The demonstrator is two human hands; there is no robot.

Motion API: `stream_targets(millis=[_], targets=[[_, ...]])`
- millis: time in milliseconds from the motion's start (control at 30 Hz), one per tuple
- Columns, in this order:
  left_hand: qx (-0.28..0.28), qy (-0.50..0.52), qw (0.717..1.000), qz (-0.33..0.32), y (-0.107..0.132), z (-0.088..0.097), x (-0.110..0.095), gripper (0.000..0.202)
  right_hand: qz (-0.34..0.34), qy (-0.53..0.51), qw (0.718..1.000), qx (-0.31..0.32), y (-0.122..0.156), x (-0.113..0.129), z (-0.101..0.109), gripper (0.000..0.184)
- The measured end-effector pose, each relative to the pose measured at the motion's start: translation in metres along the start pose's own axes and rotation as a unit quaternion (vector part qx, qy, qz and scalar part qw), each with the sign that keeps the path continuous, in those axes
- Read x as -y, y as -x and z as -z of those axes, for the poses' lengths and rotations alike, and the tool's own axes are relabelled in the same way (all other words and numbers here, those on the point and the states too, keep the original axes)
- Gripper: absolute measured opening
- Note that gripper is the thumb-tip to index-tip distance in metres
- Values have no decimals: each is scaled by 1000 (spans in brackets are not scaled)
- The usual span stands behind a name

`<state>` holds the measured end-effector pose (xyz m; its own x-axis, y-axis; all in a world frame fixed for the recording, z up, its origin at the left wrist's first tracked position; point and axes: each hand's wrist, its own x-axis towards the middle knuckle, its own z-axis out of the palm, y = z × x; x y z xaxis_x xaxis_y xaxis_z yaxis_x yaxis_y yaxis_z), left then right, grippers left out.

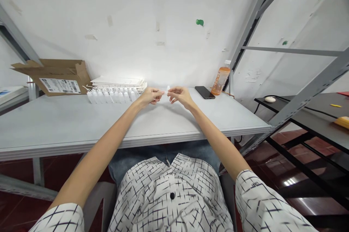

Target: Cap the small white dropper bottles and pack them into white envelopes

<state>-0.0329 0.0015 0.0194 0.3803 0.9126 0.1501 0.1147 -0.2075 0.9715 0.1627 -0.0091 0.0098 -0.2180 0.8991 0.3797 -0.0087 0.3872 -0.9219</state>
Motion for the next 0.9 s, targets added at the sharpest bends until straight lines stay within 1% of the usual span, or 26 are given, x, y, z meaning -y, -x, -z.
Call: stream_targets(millis=[167,333,467,567,733,800,900], targets=[[3,-4,1000,-21,1,2,1,33,-10,7,1000,0,1,0,-1,29],[8,-26,999,-30,0,4,5,32,-27,5,999,24,3,-2,-1,28],[20,-54,996,-61,1,6,7,31,-28,-18,999,42,5,-2,-1,28],[26,-93,991,-95,2,8,8,29,-15,-30,998,54,4,-4,0,29],[22,-137,982,-131,2,12,10,31,-3,-46,997,62,3,-7,-1,30],[11,-144,981,-132,2,12,10,34,-5,-49,997,60,3,-7,-2,31],[-18,-153,981,-115,2,9,9,43,-8,-51,997,52,4,-6,-1,29]])
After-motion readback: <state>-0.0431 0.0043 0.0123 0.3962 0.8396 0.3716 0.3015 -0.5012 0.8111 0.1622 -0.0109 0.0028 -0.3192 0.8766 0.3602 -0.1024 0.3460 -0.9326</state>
